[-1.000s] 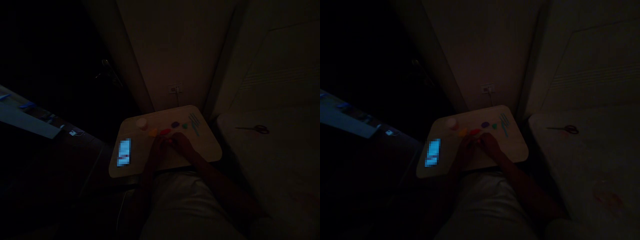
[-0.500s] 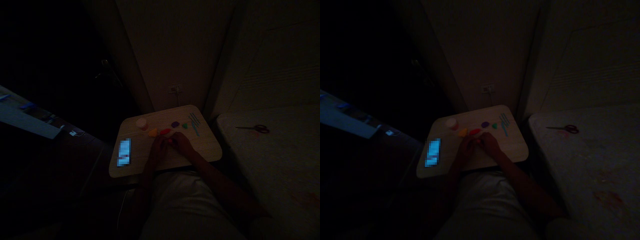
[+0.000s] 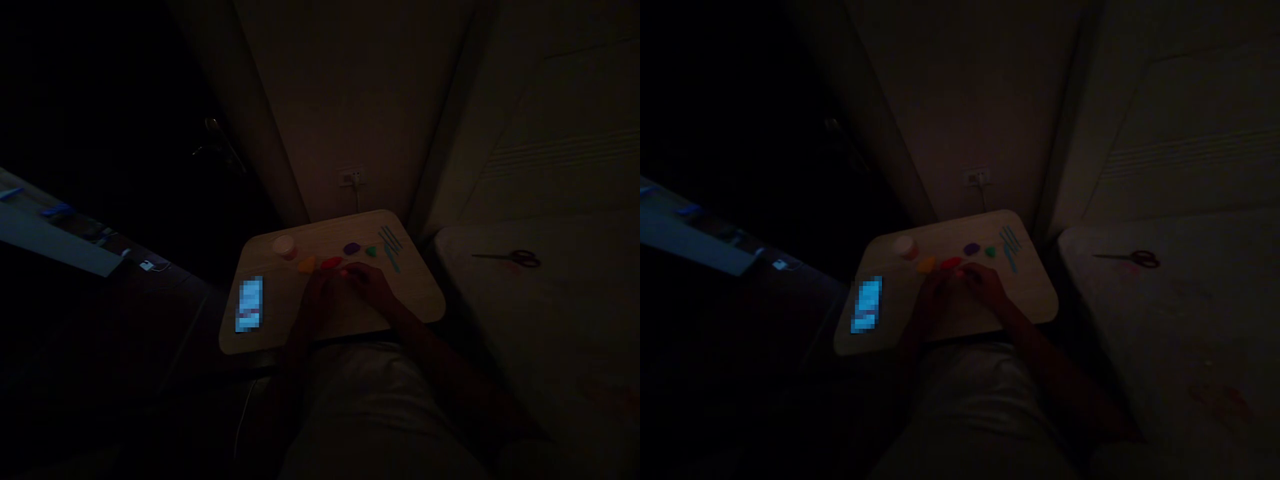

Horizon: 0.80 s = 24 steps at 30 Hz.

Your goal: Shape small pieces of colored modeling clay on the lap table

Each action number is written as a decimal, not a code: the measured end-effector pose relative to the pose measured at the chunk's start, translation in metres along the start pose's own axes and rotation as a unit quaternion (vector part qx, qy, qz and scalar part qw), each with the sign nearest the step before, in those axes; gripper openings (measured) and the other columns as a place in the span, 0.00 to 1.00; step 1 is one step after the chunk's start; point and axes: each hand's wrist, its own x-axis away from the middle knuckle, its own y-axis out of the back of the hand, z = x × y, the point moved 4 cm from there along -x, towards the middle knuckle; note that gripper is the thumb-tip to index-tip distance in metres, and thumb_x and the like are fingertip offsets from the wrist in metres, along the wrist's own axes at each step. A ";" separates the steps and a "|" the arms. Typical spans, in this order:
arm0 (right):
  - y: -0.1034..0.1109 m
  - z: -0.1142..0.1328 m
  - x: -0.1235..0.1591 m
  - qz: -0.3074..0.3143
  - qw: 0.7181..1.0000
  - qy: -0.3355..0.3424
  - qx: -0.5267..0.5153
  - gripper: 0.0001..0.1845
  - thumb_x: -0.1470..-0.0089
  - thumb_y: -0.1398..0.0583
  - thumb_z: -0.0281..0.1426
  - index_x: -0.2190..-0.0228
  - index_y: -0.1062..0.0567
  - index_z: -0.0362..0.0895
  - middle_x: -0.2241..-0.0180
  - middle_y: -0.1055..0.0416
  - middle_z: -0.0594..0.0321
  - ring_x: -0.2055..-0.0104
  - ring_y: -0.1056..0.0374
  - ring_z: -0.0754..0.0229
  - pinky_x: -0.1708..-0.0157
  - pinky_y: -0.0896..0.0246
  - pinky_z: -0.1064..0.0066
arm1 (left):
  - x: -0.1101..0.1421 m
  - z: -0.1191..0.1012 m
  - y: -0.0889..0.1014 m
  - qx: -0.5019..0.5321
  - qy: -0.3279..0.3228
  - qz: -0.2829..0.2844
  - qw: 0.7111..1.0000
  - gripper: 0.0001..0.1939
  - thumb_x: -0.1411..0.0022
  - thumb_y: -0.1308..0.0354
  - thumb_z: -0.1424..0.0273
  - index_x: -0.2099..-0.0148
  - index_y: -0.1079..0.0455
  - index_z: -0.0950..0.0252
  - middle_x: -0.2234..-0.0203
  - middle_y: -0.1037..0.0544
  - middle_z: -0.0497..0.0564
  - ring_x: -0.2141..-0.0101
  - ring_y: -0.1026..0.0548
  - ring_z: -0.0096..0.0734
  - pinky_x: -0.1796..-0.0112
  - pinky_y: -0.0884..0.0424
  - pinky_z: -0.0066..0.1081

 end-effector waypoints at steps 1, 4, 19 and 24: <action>0.000 0.001 0.000 0.003 1.000 0.001 0.004 0.12 0.40 0.37 0.39 0.58 0.20 0.46 0.59 0.18 0.58 0.59 0.23 0.55 0.57 0.30 0.64 | 0.000 0.000 0.000 0.000 -0.001 0.004 1.000 0.20 0.31 0.46 0.75 0.40 0.30 0.58 0.44 0.26 0.56 0.44 0.28 0.40 0.40 0.32 0.45; 0.000 0.003 -0.001 0.006 0.999 0.020 0.049 0.10 0.39 0.37 0.37 0.59 0.19 0.46 0.59 0.18 0.57 0.58 0.23 0.54 0.56 0.31 0.63 | 0.001 0.001 -0.001 -0.010 0.001 0.011 1.000 0.20 0.31 0.46 0.75 0.40 0.29 0.58 0.45 0.27 0.56 0.44 0.29 0.41 0.40 0.32 0.46; -0.005 0.003 -0.001 0.015 0.976 0.084 0.199 0.07 0.39 0.36 0.34 0.63 0.18 0.44 0.63 0.20 0.54 0.58 0.28 0.51 0.54 0.36 0.61 | 0.002 0.002 -0.003 -0.048 0.019 0.014 0.999 0.13 0.32 0.44 0.75 0.50 0.21 0.61 0.55 0.25 0.54 0.53 0.26 0.38 0.48 0.27 0.41; -0.006 0.000 -0.001 0.015 0.976 0.070 0.207 0.08 0.39 0.36 0.34 0.65 0.18 0.43 0.64 0.20 0.55 0.59 0.29 0.52 0.55 0.37 0.62 | 0.001 0.003 -0.004 -0.049 0.012 0.016 0.999 0.13 0.33 0.44 0.76 0.50 0.22 0.60 0.56 0.22 0.54 0.53 0.25 0.38 0.47 0.27 0.43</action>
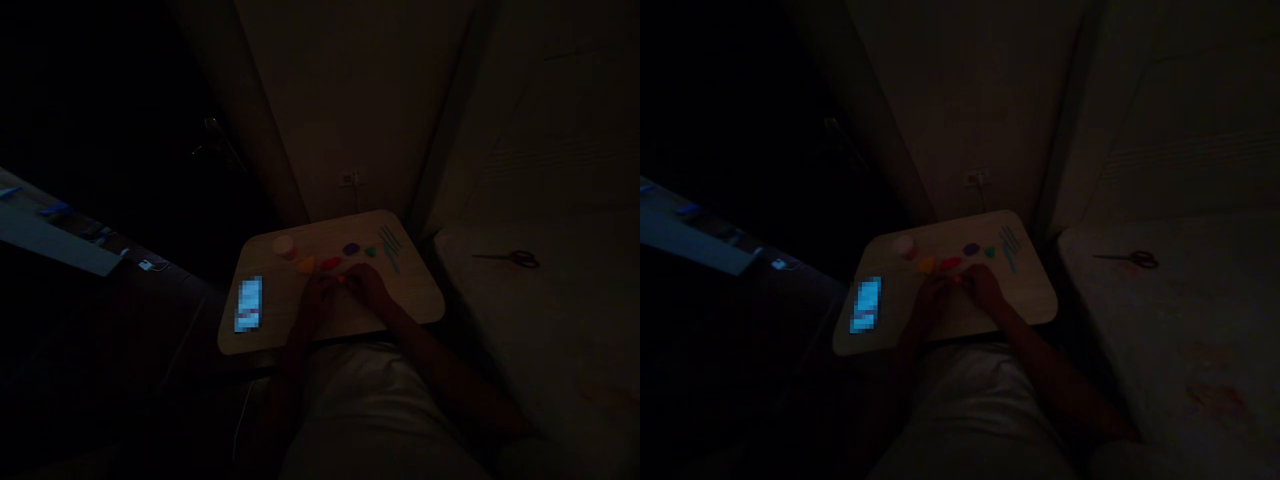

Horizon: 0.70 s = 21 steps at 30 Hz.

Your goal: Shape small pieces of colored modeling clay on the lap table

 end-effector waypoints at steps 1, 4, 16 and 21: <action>0.000 0.000 0.000 0.000 1.000 0.000 0.000 0.08 0.39 0.36 0.34 0.65 0.18 0.43 0.64 0.20 0.54 0.59 0.29 0.52 0.55 0.37 0.62 | 0.000 -0.001 0.000 0.001 -0.003 -0.001 1.000 0.14 0.33 0.44 0.77 0.50 0.22 0.60 0.56 0.21 0.53 0.53 0.25 0.38 0.47 0.27 0.43; -0.001 0.000 -0.001 0.001 1.000 0.002 -0.001 0.09 0.38 0.36 0.35 0.64 0.18 0.44 0.64 0.20 0.54 0.59 0.29 0.52 0.54 0.37 0.62 | 0.000 -0.001 0.001 0.004 -0.004 0.002 1.000 0.14 0.34 0.43 0.77 0.50 0.22 0.60 0.55 0.20 0.53 0.52 0.25 0.39 0.46 0.28 0.46; -0.001 0.002 -0.002 0.003 1.000 0.018 0.003 0.09 0.38 0.37 0.35 0.66 0.19 0.44 0.64 0.21 0.53 0.60 0.30 0.52 0.54 0.37 0.60 | -0.001 -0.004 0.002 0.006 -0.002 -0.007 1.000 0.11 0.33 0.43 0.75 0.52 0.23 0.61 0.56 0.20 0.54 0.53 0.25 0.40 0.46 0.28 0.46; -0.001 0.003 -0.002 0.015 1.000 0.016 -0.004 0.09 0.38 0.37 0.35 0.64 0.18 0.44 0.63 0.20 0.54 0.59 0.28 0.52 0.54 0.36 0.61 | -0.002 -0.010 0.003 -0.001 0.013 -0.009 1.000 0.09 0.30 0.45 0.71 0.51 0.26 0.63 0.56 0.22 0.55 0.54 0.25 0.39 0.49 0.28 0.42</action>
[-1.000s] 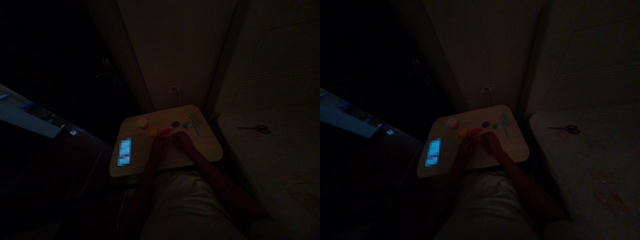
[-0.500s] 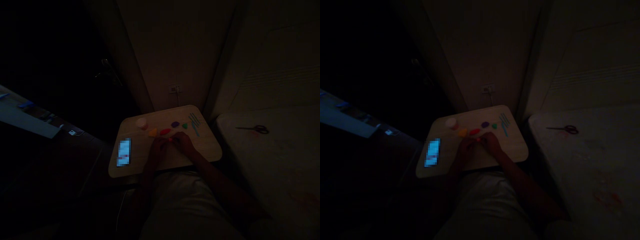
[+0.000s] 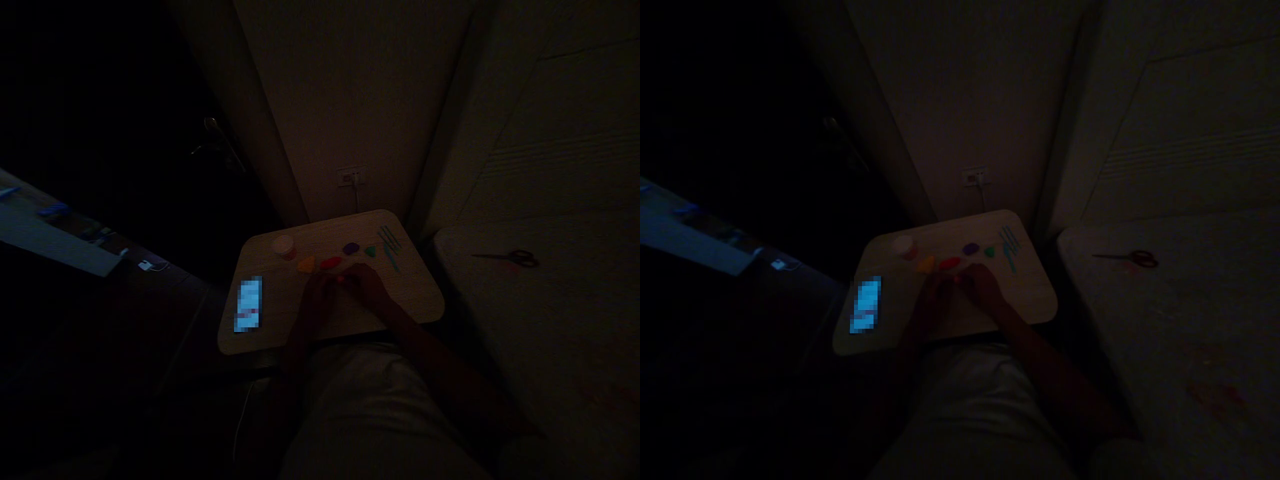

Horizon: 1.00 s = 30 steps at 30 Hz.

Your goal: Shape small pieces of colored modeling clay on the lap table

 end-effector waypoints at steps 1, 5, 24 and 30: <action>0.000 0.000 0.000 0.007 1.000 -0.001 -0.011 0.09 0.38 0.37 0.36 0.63 0.18 0.45 0.62 0.20 0.55 0.58 0.27 0.53 0.53 0.36 0.62 | 0.000 -0.001 0.000 0.001 0.008 -0.002 1.000 0.09 0.30 0.44 0.69 0.51 0.27 0.63 0.55 0.22 0.55 0.54 0.25 0.39 0.49 0.28 0.42; -0.001 0.000 0.003 0.023 0.999 -0.005 -0.043 0.11 0.40 0.36 0.35 0.56 0.20 0.45 0.58 0.20 0.55 0.57 0.26 0.53 0.53 0.35 0.63 | -0.002 0.001 0.000 0.021 0.022 -0.003 1.000 0.10 0.30 0.43 0.64 0.51 0.26 0.62 0.56 0.21 0.55 0.55 0.24 0.38 0.51 0.28 0.40; -0.001 0.001 0.001 0.040 0.999 0.001 -0.031 0.09 0.40 0.36 0.37 0.60 0.20 0.46 0.61 0.20 0.57 0.59 0.26 0.54 0.56 0.35 0.64 | 0.000 0.014 0.001 0.069 0.109 -0.015 0.992 0.13 0.36 0.36 0.58 0.60 0.26 0.63 0.65 0.20 0.52 0.64 0.23 0.35 0.60 0.26 0.35; -0.005 -0.007 0.003 0.034 0.999 0.003 -0.033 0.09 0.44 0.34 0.30 0.59 0.20 0.45 0.58 0.20 0.55 0.56 0.26 0.52 0.53 0.34 0.62 | -0.002 0.008 0.000 0.038 -0.001 0.011 0.999 0.06 0.33 0.39 0.67 0.58 0.24 0.62 0.59 0.21 0.54 0.56 0.24 0.39 0.52 0.27 0.40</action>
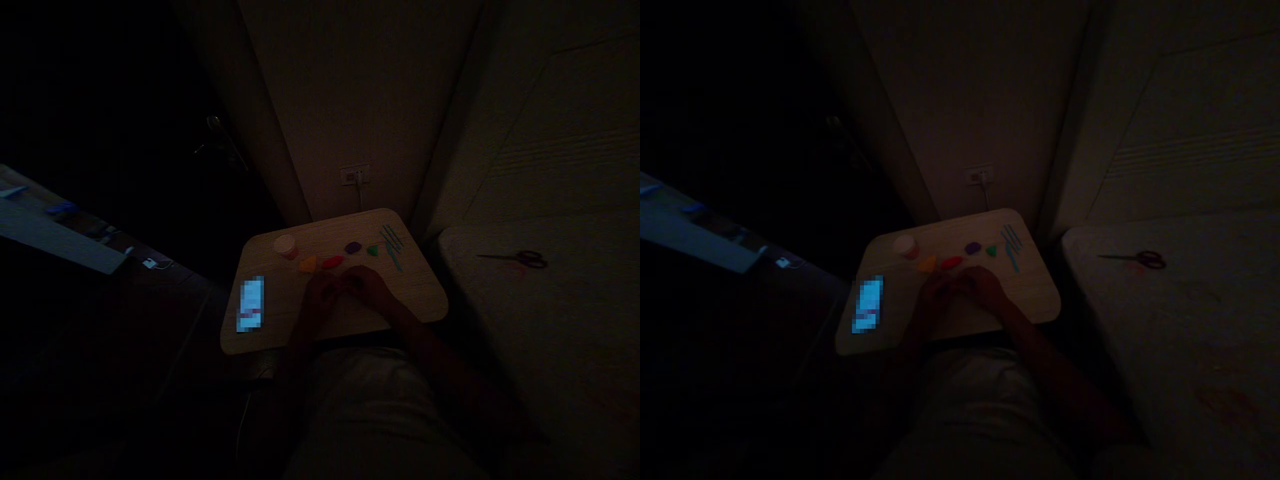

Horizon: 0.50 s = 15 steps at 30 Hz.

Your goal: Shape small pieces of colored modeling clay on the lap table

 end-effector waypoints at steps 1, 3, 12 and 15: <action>0.000 0.000 0.000 0.000 1.000 0.000 0.002 0.09 0.45 0.34 0.30 0.59 0.20 0.45 0.59 0.20 0.55 0.56 0.26 0.52 0.53 0.34 0.62 | 0.000 0.000 0.000 -0.002 0.002 -0.001 1.000 0.06 0.33 0.39 0.66 0.58 0.24 0.62 0.59 0.21 0.54 0.56 0.24 0.39 0.52 0.27 0.40; 0.000 0.000 0.000 -0.002 1.000 -0.001 0.005 0.09 0.45 0.35 0.29 0.60 0.19 0.45 0.60 0.20 0.55 0.57 0.26 0.52 0.53 0.33 0.61 | 0.000 0.001 -0.001 -0.005 0.017 -0.008 1.000 0.07 0.33 0.39 0.65 0.57 0.24 0.62 0.60 0.21 0.53 0.57 0.24 0.38 0.53 0.27 0.39; 0.004 0.001 0.000 -0.015 0.999 -0.007 -0.031 0.08 0.45 0.33 0.31 0.61 0.19 0.45 0.60 0.19 0.55 0.58 0.25 0.52 0.54 0.32 0.61 | 0.001 0.002 0.000 -0.023 0.044 -0.022 0.999 0.10 0.34 0.37 0.61 0.56 0.24 0.62 0.61 0.19 0.53 0.59 0.22 0.38 0.54 0.26 0.39; 0.003 0.002 0.000 -0.006 0.999 -0.005 -0.044 0.09 0.43 0.35 0.30 0.59 0.19 0.46 0.58 0.19 0.56 0.57 0.24 0.52 0.53 0.32 0.61 | 0.001 0.003 -0.001 -0.015 0.043 -0.023 0.999 0.10 0.36 0.36 0.62 0.56 0.24 0.62 0.59 0.19 0.53 0.58 0.22 0.39 0.54 0.26 0.39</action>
